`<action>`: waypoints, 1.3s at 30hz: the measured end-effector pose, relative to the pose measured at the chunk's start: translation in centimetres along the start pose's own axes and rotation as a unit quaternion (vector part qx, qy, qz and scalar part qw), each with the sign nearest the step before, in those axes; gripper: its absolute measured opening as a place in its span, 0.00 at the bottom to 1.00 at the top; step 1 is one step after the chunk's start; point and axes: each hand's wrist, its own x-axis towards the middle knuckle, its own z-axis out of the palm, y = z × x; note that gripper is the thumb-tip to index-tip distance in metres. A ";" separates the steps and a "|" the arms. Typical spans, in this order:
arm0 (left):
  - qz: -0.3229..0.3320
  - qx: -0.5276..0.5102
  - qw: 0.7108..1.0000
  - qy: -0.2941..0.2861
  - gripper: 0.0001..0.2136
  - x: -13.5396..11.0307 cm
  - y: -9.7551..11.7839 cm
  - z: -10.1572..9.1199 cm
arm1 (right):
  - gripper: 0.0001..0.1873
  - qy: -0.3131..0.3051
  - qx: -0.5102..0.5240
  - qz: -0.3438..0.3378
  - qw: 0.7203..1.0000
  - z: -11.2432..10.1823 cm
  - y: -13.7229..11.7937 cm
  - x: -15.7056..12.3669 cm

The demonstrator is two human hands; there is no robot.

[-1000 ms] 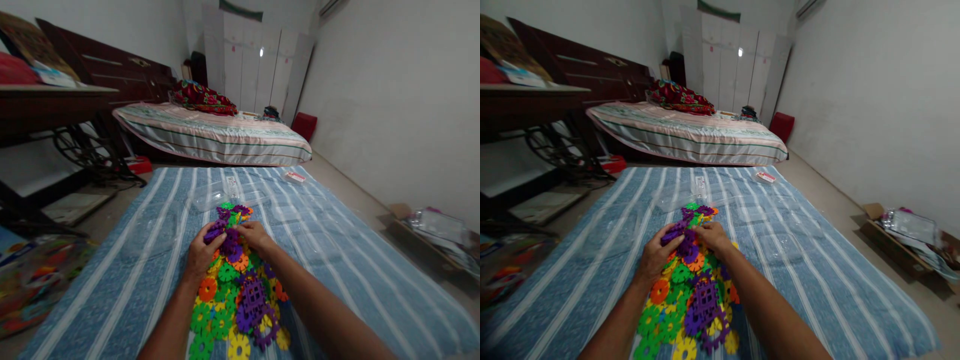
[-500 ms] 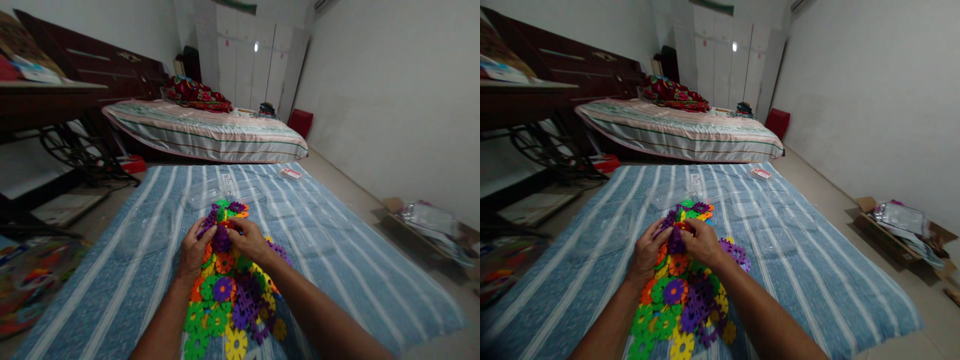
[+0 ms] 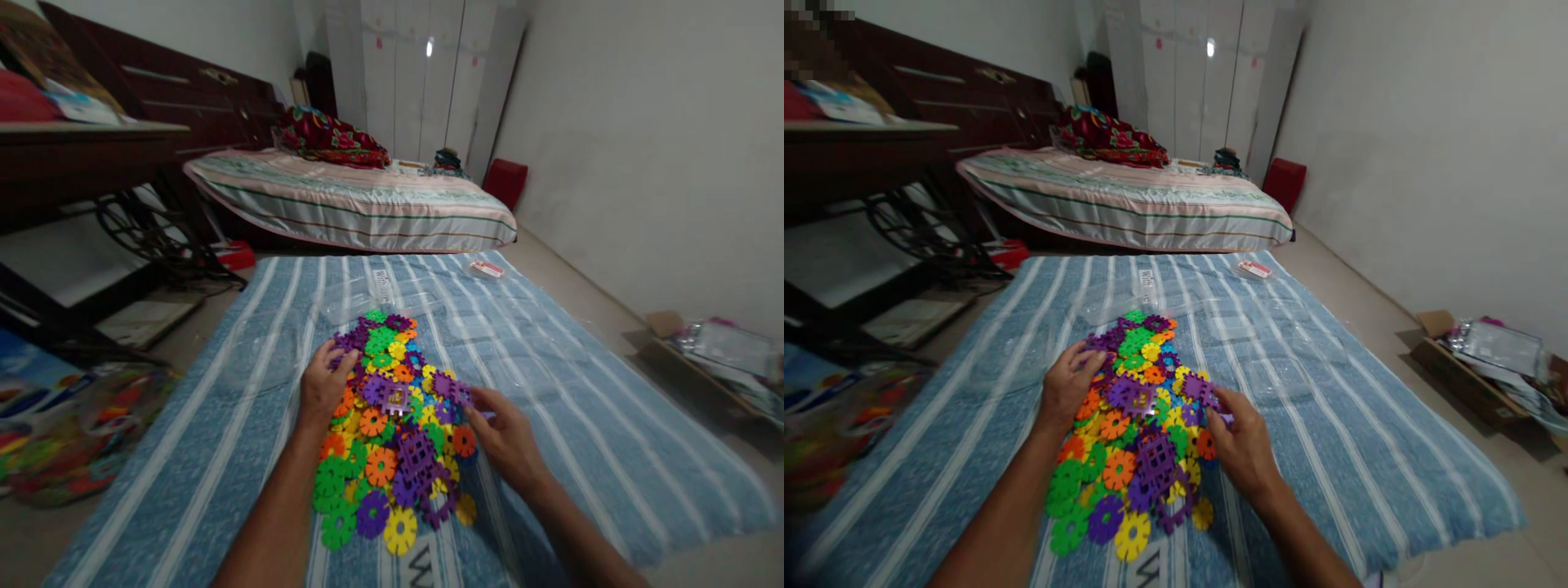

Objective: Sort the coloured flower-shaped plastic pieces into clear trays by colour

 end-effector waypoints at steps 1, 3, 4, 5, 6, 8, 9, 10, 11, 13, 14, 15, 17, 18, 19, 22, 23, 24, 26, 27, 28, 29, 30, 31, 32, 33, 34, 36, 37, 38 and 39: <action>0.004 0.034 0.999 0.005 0.32 0.1 -0.1 -0.1 | 0.20 0.000 0.021 0.032 0.999 -0.5 0.5 -0.7; 0.017 0.107 0.994 0.012 0.30 0.3 -0.2 -0.4 | 0.24 -0.014 0.075 0.101 0.992 -0.9 1.3 -2.0; 0.023 0.138 0.990 0.010 0.29 0.3 -0.1 -0.5 | 0.26 -0.024 0.105 0.135 0.985 -0.8 1.5 -2.4; 0.028 0.163 0.986 0.004 0.28 0.2 0.1 -0.6 | 0.29 -0.031 0.133 0.168 0.976 -0.6 1.6 -2.7; 0.034 0.182 0.983 -0.006 0.28 0.1 0.4 -0.7 | 0.31 -0.033 0.159 0.196 0.967 -0.3 1.7 -2.9; 0.050 0.204 0.977 -0.041 0.28 -0.5 1.0 -0.7 | 0.35 -0.028 0.198 0.232 0.952 0.5 1.7 -2.9; 0.059 0.207 0.974 -0.064 0.27 -0.8 1.3 -0.6 | 0.37 -0.026 0.211 0.242 0.947 1.0 1.6 -2.7; 0.068 0.206 0.972 -0.087 0.27 -1.1 1.6 -0.4 | 0.38 -0.027 0.221 0.248 0.943 1.4 1.5 -2.4; 0.075 0.201 0.971 -0.107 0.27 -1.4 1.9 -0.2 | 0.39 -0.030 0.229 0.252 0.940 1.8 1.3 -2.1; 0.085 0.189 0.969 -0.133 0.28 -2.0 2.4 0.3 | 0.41 -0.043 0.244 0.254 0.935 2.7 0.8 -1.4; 0.087 0.183 0.969 -0.144 0.29 -2.2 2.5 0.5 | 0.41 -0.051 0.255 0.253 0.932 3.0 0.5 -1.0; 0.088 0.178 0.968 -0.156 0.29 -2.3 2.7 0.6 | 0.41 -0.061 0.268 0.252 0.928 3.5 0.3 -0.7; 0.087 0.169 0.965 -0.180 0.30 -2.5 2.8 0.8 | 0.40 -0.080 0.299 0.250 0.917 4.4 -0.3 -0.2; 0.086 0.165 0.964 -0.190 0.31 -2.5 2.8 0.9 | 0.40 -0.087 0.313 0.250 0.912 4.9 -0.6 0.0; 0.086 0.160 0.963 -0.196 0.31 -2.5 2.9 1.0 | 0.40 -0.091 0.325 0.249 0.908 5.4 -0.9 0.2; 0.095 0.152 0.962 -0.205 0.31 -2.4 2.9 1.1 | 0.40 -0.080 0.346 0.233 0.905 7.2 -1.9 1.0; 0.098 0.153 0.961 -0.206 0.30 -2.3 3.0 1.2 | 0.39 -0.073 0.348 0.223 0.907 7.8 -2.2 1.4; 0.101 0.154 0.961 -0.206 0.30 -2.3 3.0 1.2 | 0.37 -0.065 0.349 0.211 0.911 8.4 -2.5 1.8; 0.097 0.154 0.963 -0.198 0.30 -2.1 3.1 1.3 | 0.33 -0.058 0.343 0.179 0.920 9.7 -2.9 2.7; 0.090 0.147 0.965 -0.196 0.30 -2.0 3.1 1.4 | 0.32 -0.053 0.334 0.162 0.927 10.2 -3.0 3.2; 0.082 0.145 0.966 -0.195 0.30 -1.9 3.1 1.5 | 0.32 -0.049 0.318 0.144 0.936 10.8 -3.1 3.7; 0.078 0.148 0.966 -0.195 0.30 -1.8 3.2 1.5 | 0.32 -0.041 0.293 0.121 0.948 11.3 -3.2 4.1; 0.078 0.150 0.967 -0.191 0.30 -1.7 3.3 1.5 | 0.32 -0.035 0.265 0.094 0.959 11.7 -3.2 4.4; 0.078 0.151 0.967 -0.187 0.29 -1.6 3.4 1.4 | 0.31 -0.033 0.235 0.064 0.969 12.0 -3.3 4.6; 0.082 0.155 0.968 -0.180 0.29 -1.6 3.6 1.4 | 0.30 -0.034 0.203 0.034 0.978 12.2 -3.4 4.7; 0.089 0.160 0.968 -0.172 0.29 -1.6 3.9 1.3 | 0.29 -0.036 0.171 0.008 0.985 12.3 -3.6 4.8; 0.099 0.164 0.968 -0.163 0.28 -1.6 4.1 1.2 | 0.29 -0.037 0.141 -0.014 0.989 12.4 -3.7 4.7; 0.125 0.173 0.966 -0.144 0.28 -1.7 4.6 1.1 | 0.28 -0.033 0.088 -0.047 0.994 12.3 -4.0 4.6; 0.139 0.178 0.965 -0.136 0.27 -1.7 4.7 1.1 | 0.29 -0.029 0.065 -0.061 0.996 12.2 -4.1 4.5; 0.151 0.181 0.963 -0.130 0.27 -1.7 4.9 1.1 | 0.28 -0.026 0.045 -0.078 0.996 12.0 -4.2 4.3; 0.162 0.183 0.962 -0.125 0.26 -1.8 5.0 1.1 | 0.28 -0.027 0.027 -0.095 0.995 11.9 -4.3 4.2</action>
